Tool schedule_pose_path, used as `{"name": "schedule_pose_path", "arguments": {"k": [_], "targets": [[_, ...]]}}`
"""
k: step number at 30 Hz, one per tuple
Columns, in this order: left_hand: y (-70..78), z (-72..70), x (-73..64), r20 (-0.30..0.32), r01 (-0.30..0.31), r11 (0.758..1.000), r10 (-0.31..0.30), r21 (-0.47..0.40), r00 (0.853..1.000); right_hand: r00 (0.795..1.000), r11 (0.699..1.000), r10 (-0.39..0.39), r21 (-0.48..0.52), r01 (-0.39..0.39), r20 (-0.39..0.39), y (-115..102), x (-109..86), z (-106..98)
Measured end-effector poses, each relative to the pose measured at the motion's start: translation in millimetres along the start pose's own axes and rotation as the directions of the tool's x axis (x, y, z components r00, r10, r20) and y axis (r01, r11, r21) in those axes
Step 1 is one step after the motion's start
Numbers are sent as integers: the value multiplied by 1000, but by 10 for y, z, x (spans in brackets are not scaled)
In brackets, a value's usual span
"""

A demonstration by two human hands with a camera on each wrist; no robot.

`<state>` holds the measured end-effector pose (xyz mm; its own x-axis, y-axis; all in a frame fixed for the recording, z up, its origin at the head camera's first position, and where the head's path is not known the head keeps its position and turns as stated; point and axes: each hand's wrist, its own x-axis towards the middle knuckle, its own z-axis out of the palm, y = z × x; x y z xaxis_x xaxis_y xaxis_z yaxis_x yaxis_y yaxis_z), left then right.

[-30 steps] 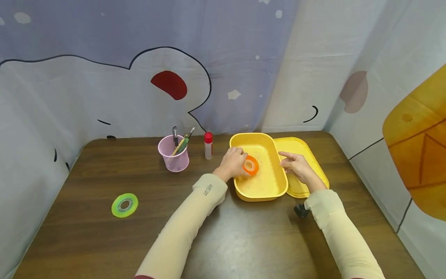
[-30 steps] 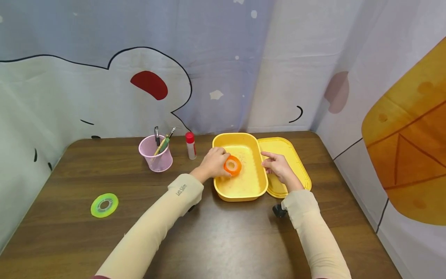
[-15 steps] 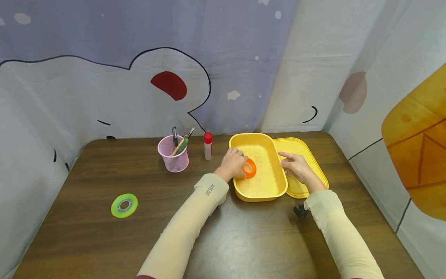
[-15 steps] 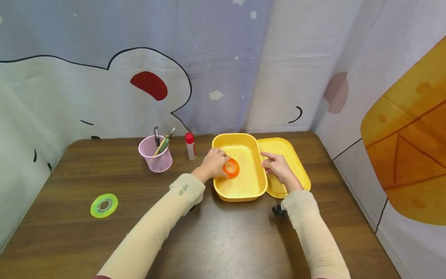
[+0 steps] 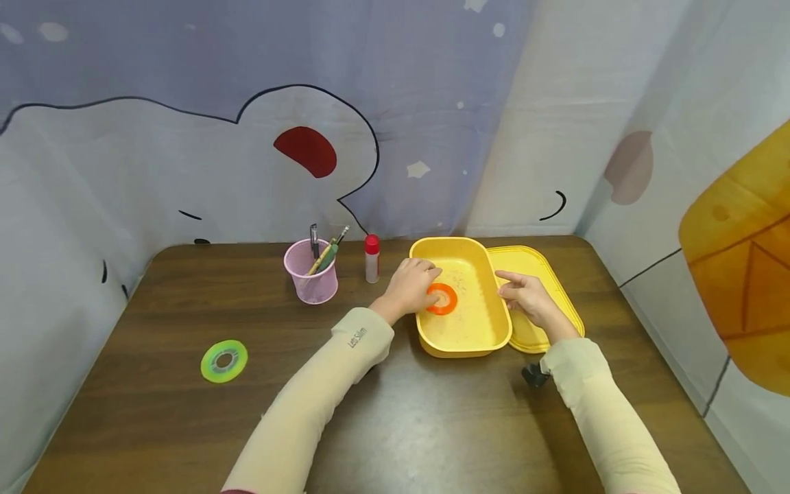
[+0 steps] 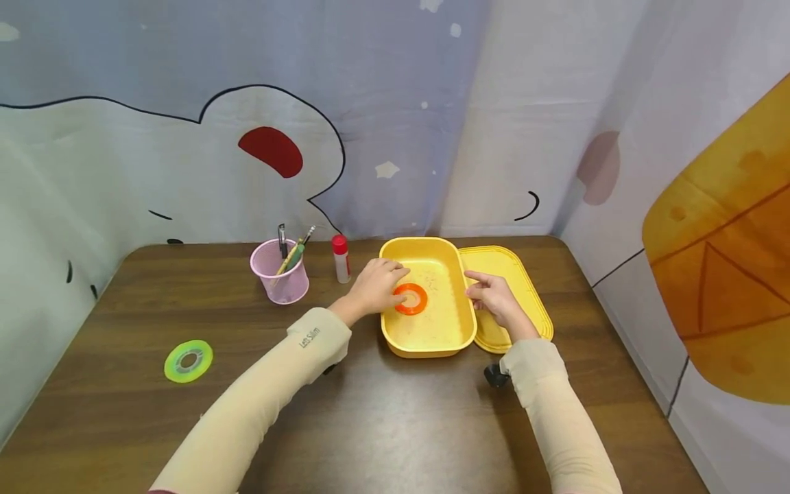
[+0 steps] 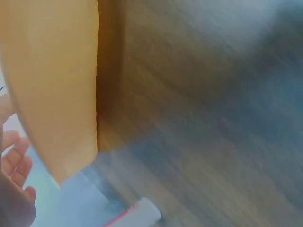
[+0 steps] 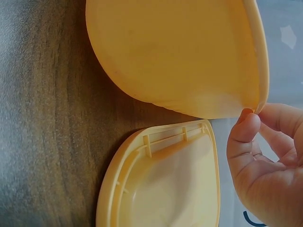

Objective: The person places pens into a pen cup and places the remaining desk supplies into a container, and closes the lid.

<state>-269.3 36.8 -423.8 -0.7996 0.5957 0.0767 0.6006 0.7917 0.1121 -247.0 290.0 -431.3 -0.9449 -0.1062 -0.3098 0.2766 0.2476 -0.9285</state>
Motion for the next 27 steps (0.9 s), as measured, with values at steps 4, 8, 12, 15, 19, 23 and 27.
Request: {"name": "schedule_pose_path", "arguments": {"k": [4, 8, 12, 15, 19, 23, 27], "targets": [[-99, -95, -119, -70, -38, 997, 33, -65, 997, 1000, 1000, -7, -11, 7, 3, 16, 1, -8], [-215, -169, -269, -155, -77, 991, 59, -113, 986, 1000, 1000, -7, -24, 7, 1, 19, -6, -10], [-335, -218, -449, -249, -100, 982, 57, -163, 967, 1000, 1000, -2, -25, 2, 1, 14, -9, -2], [-427, -230, -598, -299, -89, 969, 17, -230, 954, 1000, 1000, 3, -21, -3, -4, 15, -8, 0], [-570, -221, -816, -365, -86, 943, -40, -321, 930, 1000, 1000, 2, -21, -3, -4, 9, -9, 8], [-729, -210, -1062, -398, -80, 927, -79, -366, 914, 1000, 1000, 4, -28, -4, -4, 6, -8, 6], [-887, -221, -1330, -373, -11, 922, -146, -388, 916, 1000, 1000, 6, -29, -6, -4, 9, -2, 4]]}}
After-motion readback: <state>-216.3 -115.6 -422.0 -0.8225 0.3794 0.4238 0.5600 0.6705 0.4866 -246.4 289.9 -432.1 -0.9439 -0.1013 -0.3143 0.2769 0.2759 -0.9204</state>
